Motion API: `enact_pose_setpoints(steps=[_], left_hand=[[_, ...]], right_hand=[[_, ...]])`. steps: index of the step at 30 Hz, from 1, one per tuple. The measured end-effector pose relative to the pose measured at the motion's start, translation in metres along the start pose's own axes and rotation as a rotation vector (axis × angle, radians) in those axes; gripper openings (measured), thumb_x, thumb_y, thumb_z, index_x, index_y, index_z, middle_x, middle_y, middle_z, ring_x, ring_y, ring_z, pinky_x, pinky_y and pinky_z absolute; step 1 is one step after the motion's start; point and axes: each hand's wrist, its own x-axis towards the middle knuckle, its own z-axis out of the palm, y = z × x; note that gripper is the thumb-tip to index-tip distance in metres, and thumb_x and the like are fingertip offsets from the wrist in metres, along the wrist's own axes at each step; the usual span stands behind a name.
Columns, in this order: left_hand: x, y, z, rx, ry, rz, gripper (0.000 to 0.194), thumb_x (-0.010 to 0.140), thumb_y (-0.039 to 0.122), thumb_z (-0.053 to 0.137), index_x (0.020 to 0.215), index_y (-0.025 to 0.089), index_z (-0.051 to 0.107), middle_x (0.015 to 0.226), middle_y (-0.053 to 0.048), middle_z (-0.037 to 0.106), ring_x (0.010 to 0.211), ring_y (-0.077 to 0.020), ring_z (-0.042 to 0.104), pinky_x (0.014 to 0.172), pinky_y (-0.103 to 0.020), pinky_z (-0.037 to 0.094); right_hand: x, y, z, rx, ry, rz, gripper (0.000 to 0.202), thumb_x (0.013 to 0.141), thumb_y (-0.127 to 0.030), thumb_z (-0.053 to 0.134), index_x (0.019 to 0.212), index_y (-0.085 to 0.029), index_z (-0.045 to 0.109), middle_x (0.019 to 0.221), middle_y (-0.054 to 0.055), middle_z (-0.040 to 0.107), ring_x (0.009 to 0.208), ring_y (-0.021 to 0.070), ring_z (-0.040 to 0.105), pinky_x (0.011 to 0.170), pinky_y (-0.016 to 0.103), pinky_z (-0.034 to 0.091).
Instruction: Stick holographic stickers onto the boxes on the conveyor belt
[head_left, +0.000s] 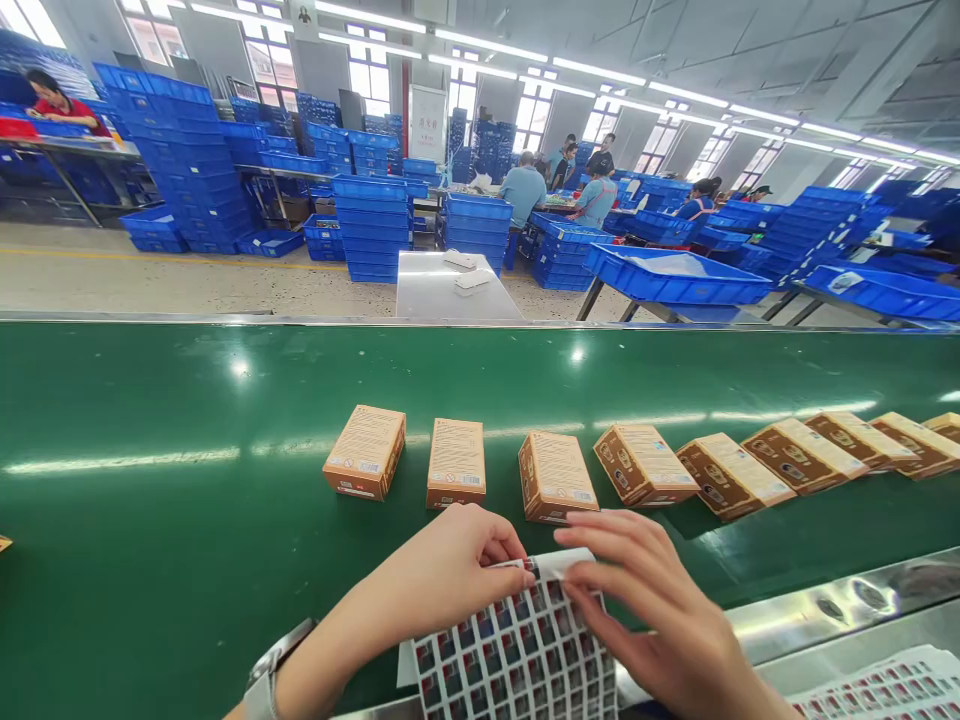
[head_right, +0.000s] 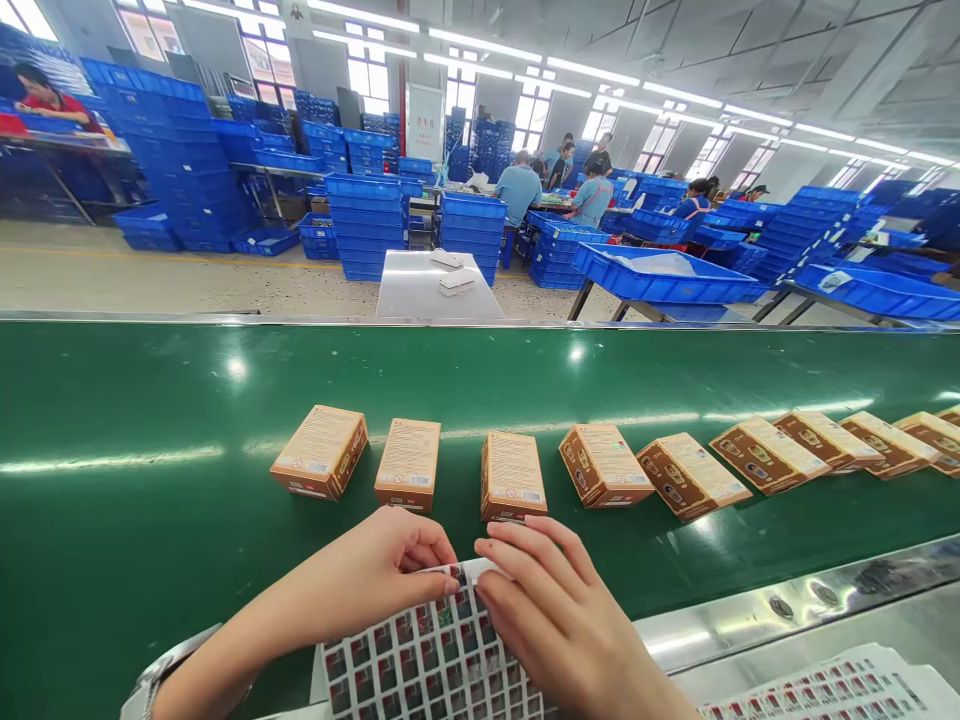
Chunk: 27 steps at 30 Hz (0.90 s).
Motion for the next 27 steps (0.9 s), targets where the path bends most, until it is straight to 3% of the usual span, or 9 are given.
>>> enact_pose_setpoints(steps=[1,3,5,6,8,11,14,19,27], left_hand=[[0.002,0.001,0.000,0.031,0.007,0.008,0.018,0.084,0.030,0.062,0.085,0.015,0.071,0.079,-0.007,0.077,0.077,-0.0237,0.072,0.067,-0.031,0.053],[0.008,0.003,-0.001,0.133,0.035,0.080,0.015,0.085,0.028,0.064,0.085,0.017,0.073,0.096,-0.009,0.080,0.094,-0.0273,0.073,0.081,-0.037,0.056],[0.019,0.004,0.000,0.270,0.018,0.202,0.007,0.082,0.025,0.070,0.082,0.019,0.074,0.131,-0.010,0.070,0.130,-0.0317,0.059,0.105,-0.045,0.049],[0.027,0.003,0.001,0.335,-0.007,0.264,0.004,0.081,0.023,0.073,0.081,0.019,0.075,0.147,-0.009,0.058,0.144,-0.0320,0.043,0.115,-0.047,0.040],[0.045,0.002,0.007,0.467,-0.065,0.360,0.002,0.080,0.021,0.075,0.080,0.019,0.076,0.161,-0.007,0.036,0.154,-0.0301,0.021,0.124,-0.051,0.025],[0.072,0.001,0.018,0.618,-0.072,0.425,0.004,0.081,0.018,0.074,0.083,0.017,0.077,0.162,-0.010,0.032,0.153,-0.0302,0.021,0.126,-0.053,0.020],[0.087,0.002,0.026,0.661,-0.078,0.428,0.003,0.079,0.015,0.074,0.081,0.015,0.077,0.161,-0.012,0.033,0.152,-0.0318,0.026,0.126,-0.053,0.023],[0.093,0.010,0.033,0.699,-0.089,0.413,0.004,0.078,0.013,0.073,0.076,0.014,0.076,0.162,-0.012,0.031,0.152,-0.0335,0.024,0.125,-0.054,0.025],[0.111,0.019,0.042,0.696,-0.117,0.429,0.007,0.075,0.009,0.072,0.072,0.015,0.076,0.162,-0.013,0.031,0.152,-0.0345,0.026,0.124,-0.056,0.027]], right_hand=[[-0.003,0.007,0.003,0.108,0.070,0.159,0.018,0.095,-0.009,0.058,0.101,-0.022,0.069,0.117,0.006,0.071,0.115,0.0241,0.063,0.105,0.039,0.044],[-0.008,0.028,0.011,0.385,0.266,0.617,0.003,0.091,-0.026,0.069,0.088,-0.025,0.070,0.121,0.005,0.069,0.118,0.0264,0.061,0.104,0.041,0.047],[-0.012,0.056,0.023,0.687,0.504,1.092,0.023,0.080,-0.045,0.080,0.086,-0.024,0.072,0.126,0.007,0.068,0.123,0.0312,0.058,0.109,0.046,0.044],[-0.014,0.070,0.030,0.755,0.553,1.180,0.036,0.075,-0.053,0.081,0.094,-0.023,0.073,0.125,0.008,0.068,0.123,0.0323,0.058,0.109,0.047,0.045],[-0.016,0.094,0.045,0.859,0.593,1.253,0.050,0.067,-0.060,0.082,0.096,-0.020,0.073,0.111,0.011,0.073,0.112,0.0333,0.066,0.099,0.047,0.054],[-0.016,0.114,0.064,0.941,0.636,1.309,0.052,0.060,-0.060,0.084,0.089,-0.018,0.072,0.089,0.011,0.076,0.094,0.0334,0.072,0.080,0.044,0.062],[-0.017,0.118,0.072,0.931,0.711,1.360,0.048,0.058,-0.054,0.086,0.085,-0.018,0.072,0.083,0.008,0.076,0.088,0.0316,0.072,0.072,0.039,0.062],[-0.024,0.125,0.071,0.866,0.756,1.381,0.046,0.058,-0.051,0.086,0.086,-0.018,0.073,0.084,0.008,0.076,0.090,0.0313,0.071,0.072,0.037,0.061],[-0.031,0.135,0.063,0.603,0.693,1.319,0.042,0.066,-0.053,0.078,0.087,-0.018,0.070,0.093,0.010,0.075,0.095,0.0299,0.069,0.082,0.038,0.056]])
